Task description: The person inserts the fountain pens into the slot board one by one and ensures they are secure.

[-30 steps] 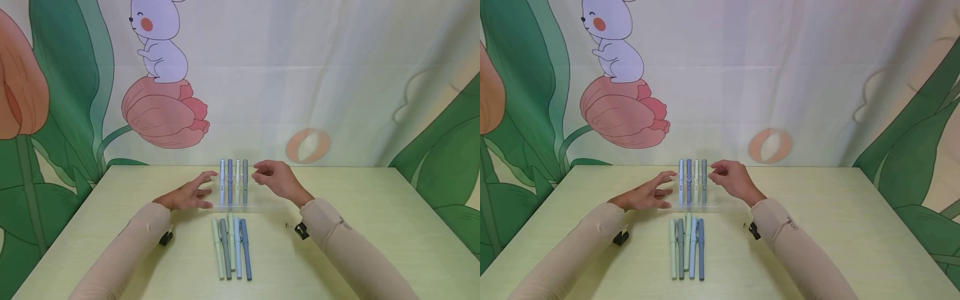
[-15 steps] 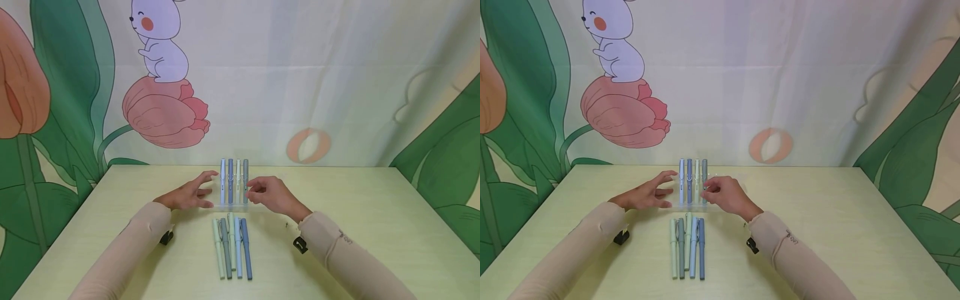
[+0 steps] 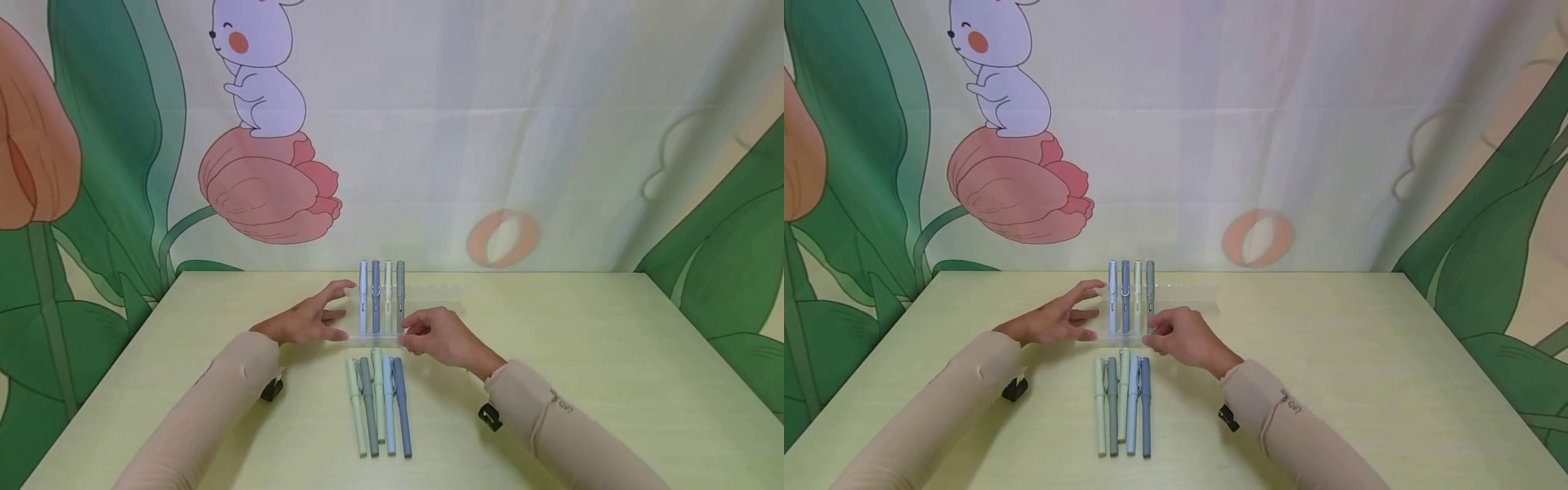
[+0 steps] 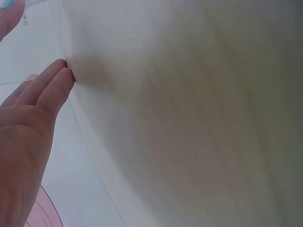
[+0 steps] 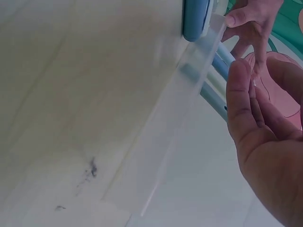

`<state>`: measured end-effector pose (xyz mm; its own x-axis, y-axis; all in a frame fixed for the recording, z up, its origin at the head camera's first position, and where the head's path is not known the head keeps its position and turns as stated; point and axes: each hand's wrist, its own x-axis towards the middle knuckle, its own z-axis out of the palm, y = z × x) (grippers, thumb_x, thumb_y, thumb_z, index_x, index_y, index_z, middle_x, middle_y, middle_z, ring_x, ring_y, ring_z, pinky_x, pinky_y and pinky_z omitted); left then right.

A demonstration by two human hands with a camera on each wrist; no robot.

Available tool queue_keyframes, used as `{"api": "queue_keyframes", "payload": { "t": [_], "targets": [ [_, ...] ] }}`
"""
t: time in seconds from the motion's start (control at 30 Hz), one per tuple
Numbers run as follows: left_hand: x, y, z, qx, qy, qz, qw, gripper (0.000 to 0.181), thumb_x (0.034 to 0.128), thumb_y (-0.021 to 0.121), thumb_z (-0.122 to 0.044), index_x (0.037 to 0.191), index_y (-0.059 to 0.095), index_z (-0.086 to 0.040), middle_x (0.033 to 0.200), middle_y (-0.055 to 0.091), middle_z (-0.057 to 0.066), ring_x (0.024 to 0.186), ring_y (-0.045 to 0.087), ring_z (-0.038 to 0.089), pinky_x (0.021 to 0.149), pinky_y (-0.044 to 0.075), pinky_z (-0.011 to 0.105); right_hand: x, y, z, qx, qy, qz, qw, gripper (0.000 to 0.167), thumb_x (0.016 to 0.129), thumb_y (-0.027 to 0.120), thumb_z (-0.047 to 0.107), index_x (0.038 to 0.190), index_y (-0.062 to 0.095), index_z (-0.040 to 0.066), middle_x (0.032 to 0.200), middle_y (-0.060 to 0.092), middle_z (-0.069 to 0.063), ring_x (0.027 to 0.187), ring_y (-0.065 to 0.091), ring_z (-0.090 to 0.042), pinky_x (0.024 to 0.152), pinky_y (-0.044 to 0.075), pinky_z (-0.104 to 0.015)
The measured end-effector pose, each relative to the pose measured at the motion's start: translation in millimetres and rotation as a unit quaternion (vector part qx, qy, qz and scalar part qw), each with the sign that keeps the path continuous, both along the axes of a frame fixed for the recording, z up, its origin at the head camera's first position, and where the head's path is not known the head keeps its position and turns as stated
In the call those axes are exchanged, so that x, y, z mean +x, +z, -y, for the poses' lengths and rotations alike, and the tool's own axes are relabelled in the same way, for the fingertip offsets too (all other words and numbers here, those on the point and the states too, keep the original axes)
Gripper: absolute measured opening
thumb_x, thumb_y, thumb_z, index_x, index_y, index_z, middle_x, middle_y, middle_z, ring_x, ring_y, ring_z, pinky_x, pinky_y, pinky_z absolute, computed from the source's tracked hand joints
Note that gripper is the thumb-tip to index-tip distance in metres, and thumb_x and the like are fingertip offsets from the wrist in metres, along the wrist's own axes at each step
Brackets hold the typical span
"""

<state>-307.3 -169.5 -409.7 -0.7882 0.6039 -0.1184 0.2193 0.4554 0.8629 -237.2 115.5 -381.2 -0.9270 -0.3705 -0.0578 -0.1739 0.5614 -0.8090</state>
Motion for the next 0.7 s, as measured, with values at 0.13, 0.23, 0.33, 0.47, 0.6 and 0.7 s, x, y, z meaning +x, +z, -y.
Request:
{"api": "queue_keyframes", "payload": {
  "t": [0.13, 0.23, 0.33, 0.47, 0.6, 0.7],
  "targets": [
    [0.3, -0.5, 0.2, 0.002, -0.001, -0.001, 1.0000, 0.095, 0.0869, 0.078, -0.008, 0.155, 0.016, -0.033, 0.164, 0.010, 0.020, 0.143, 0.032, 0.043, 0.110, 0.037, 0.055, 3.3, -4.5, 3, 0.006, 0.002, 0.015, 0.9999, 0.033, 0.092, 0.073, 0.013, 0.119, 0.067, -0.005, 0.085, 0.069, -0.003, 0.071, 0.065, -0.016, 0.067, 0.055, -0.028],
    [-0.1, -0.4, 0.2, 0.000, -0.001, -0.002, 1.0000, 0.095, 0.0870, 0.078, -0.009, 0.155, 0.017, -0.034, 0.164, 0.010, 0.020, 0.143, 0.032, 0.043, 0.110, 0.036, 0.056, 5.0, -7.0, 5, 0.011, 0.001, 0.017, 0.9998, 0.032, 0.091, 0.073, 0.012, 0.118, 0.067, -0.005, 0.085, 0.068, -0.003, 0.070, 0.065, -0.016, 0.066, 0.054, -0.027],
    [-0.6, -0.3, 0.0, 0.000, -0.001, -0.001, 1.0000, 0.095, 0.0869, 0.078, -0.010, 0.155, 0.017, -0.035, 0.164, 0.011, 0.019, 0.143, 0.032, 0.043, 0.110, 0.036, 0.057, 6.1, -8.4, 6, 0.017, 0.002, 0.017, 0.9997, 0.031, 0.091, 0.074, 0.012, 0.116, 0.068, -0.005, 0.084, 0.068, -0.002, 0.070, 0.065, -0.015, 0.065, 0.053, -0.027],
    [-0.8, -0.3, -0.1, 0.000, -0.001, 0.000, 1.0000, 0.096, 0.0867, 0.079, -0.010, 0.155, 0.016, -0.033, 0.164, 0.011, 0.019, 0.143, 0.032, 0.043, 0.109, 0.036, 0.057, 7.7, -11.1, 7, 0.026, 0.009, 0.015, 0.9995, 0.029, 0.090, 0.074, 0.011, 0.114, 0.068, -0.005, 0.081, 0.068, -0.001, 0.068, 0.064, -0.014, 0.063, 0.051, -0.025],
    [-0.5, -0.3, -0.1, -0.003, 0.001, 0.000, 1.0000, 0.095, 0.0867, 0.079, -0.010, 0.155, 0.016, -0.034, 0.164, 0.011, 0.019, 0.143, 0.032, 0.043, 0.109, 0.037, 0.057, 8.5, -14.1, 8, 0.030, 0.006, 0.020, 0.9993, 0.028, 0.090, 0.075, 0.011, 0.113, 0.069, -0.005, 0.080, 0.067, 0.000, 0.068, 0.063, -0.013, 0.062, 0.050, -0.024],
    [0.2, -0.2, 0.0, -0.004, 0.003, 0.001, 1.0000, 0.094, 0.0869, 0.078, -0.010, 0.154, 0.017, -0.035, 0.164, 0.011, 0.019, 0.143, 0.032, 0.043, 0.109, 0.037, 0.056, 8.1, -16.6, 9, 0.031, 0.003, 0.022, 0.9993, 0.028, 0.089, 0.075, 0.010, 0.112, 0.069, -0.004, 0.079, 0.067, -0.001, 0.067, 0.063, -0.013, 0.062, 0.051, -0.025]
  ]
}}
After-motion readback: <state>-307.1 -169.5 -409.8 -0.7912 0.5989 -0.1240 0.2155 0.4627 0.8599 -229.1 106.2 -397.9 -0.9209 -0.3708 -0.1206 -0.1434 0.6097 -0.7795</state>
